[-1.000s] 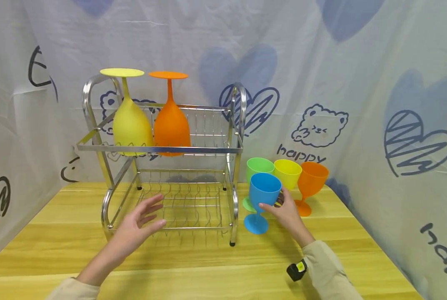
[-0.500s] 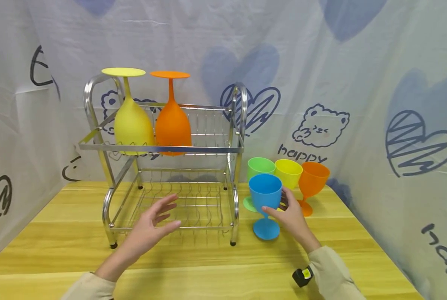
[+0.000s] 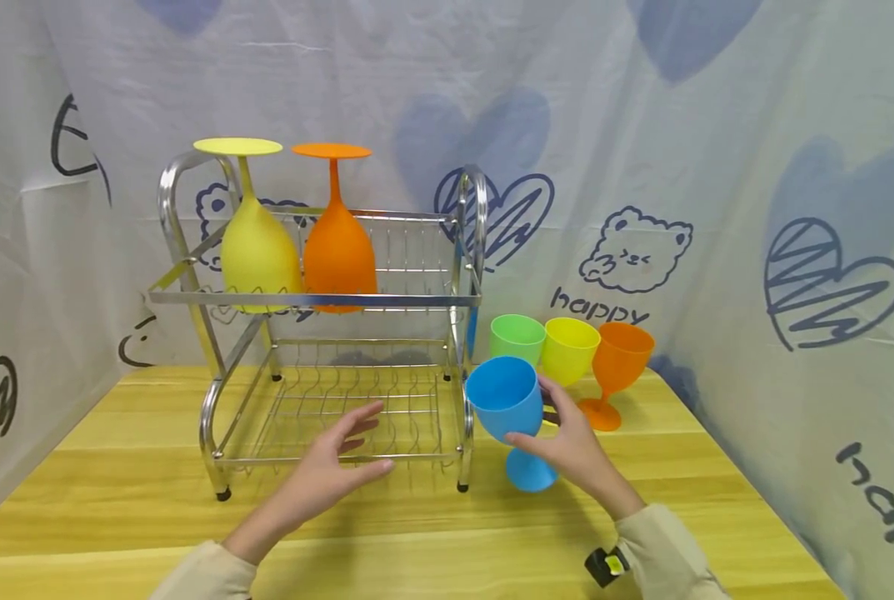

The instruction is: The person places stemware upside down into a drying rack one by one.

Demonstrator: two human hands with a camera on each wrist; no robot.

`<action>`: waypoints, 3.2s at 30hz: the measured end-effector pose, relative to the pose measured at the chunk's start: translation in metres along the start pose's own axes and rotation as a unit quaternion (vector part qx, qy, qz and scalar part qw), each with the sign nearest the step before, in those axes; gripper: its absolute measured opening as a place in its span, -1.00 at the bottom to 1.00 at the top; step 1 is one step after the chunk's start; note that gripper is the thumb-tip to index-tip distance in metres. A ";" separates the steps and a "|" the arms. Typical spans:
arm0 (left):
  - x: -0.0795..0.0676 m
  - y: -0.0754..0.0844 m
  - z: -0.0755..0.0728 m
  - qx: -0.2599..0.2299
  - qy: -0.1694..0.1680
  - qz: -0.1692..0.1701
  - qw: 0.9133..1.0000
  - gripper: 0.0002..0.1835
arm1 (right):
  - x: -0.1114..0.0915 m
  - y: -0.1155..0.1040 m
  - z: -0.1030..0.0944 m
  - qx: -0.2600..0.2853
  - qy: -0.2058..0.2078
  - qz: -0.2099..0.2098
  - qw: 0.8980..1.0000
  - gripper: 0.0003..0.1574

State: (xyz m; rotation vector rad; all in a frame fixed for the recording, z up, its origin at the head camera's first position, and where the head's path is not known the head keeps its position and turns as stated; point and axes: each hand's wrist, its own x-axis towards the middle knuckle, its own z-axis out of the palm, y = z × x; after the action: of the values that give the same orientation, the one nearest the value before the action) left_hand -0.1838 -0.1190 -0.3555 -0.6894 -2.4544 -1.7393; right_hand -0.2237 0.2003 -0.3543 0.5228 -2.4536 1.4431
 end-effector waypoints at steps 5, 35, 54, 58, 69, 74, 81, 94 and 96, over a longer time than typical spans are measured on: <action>0.001 -0.003 0.006 -0.009 -0.005 -0.002 1.000 -0.20 | -0.004 -0.010 0.006 -0.012 -0.024 -0.043 0.999 -0.03; 0.001 0.004 0.029 0.045 -0.033 0.050 0.997 -0.08 | -0.019 -0.042 0.045 -0.238 -0.146 -0.215 0.936 0.05; 0.005 0.010 0.023 -0.006 0.015 0.112 0.994 -0.19 | -0.026 -0.054 0.042 -0.198 -0.037 -0.291 0.935 -0.08; 0.005 0.014 0.017 -0.052 0.054 0.127 0.989 -0.19 | -0.027 -0.057 0.039 -0.105 0.034 -0.355 0.928 -0.33; 0.004 0.024 0.010 -0.177 0.084 0.156 0.968 -0.21 | -0.026 -0.055 0.044 0.006 0.136 -0.402 0.905 -0.60; 0.002 0.030 0.014 -0.240 0.075 0.113 0.961 -0.19 | -0.032 -0.058 0.047 0.096 0.081 -0.267 0.955 -0.64; 0.000 0.030 0.024 -0.294 0.065 0.075 0.951 -0.13 | -0.033 -0.067 0.048 0.295 -0.015 -0.017 0.955 -0.31; 0.003 0.032 0.034 -0.324 0.057 0.058 0.942 -0.14 | -0.027 -0.072 0.061 0.414 -0.076 0.013 0.907 0.29; 0.003 0.032 0.034 -0.326 0.055 0.058 0.942 -0.12 | -0.026 -0.071 0.061 0.424 -0.072 0.010 0.903 0.27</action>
State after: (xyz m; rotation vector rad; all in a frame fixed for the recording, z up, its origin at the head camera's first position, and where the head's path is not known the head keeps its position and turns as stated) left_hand -0.1672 -0.0786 -0.3386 -0.7212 -1.6994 -2.4676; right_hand -0.1714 0.1193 -0.3376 0.7729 -1.7965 2.5365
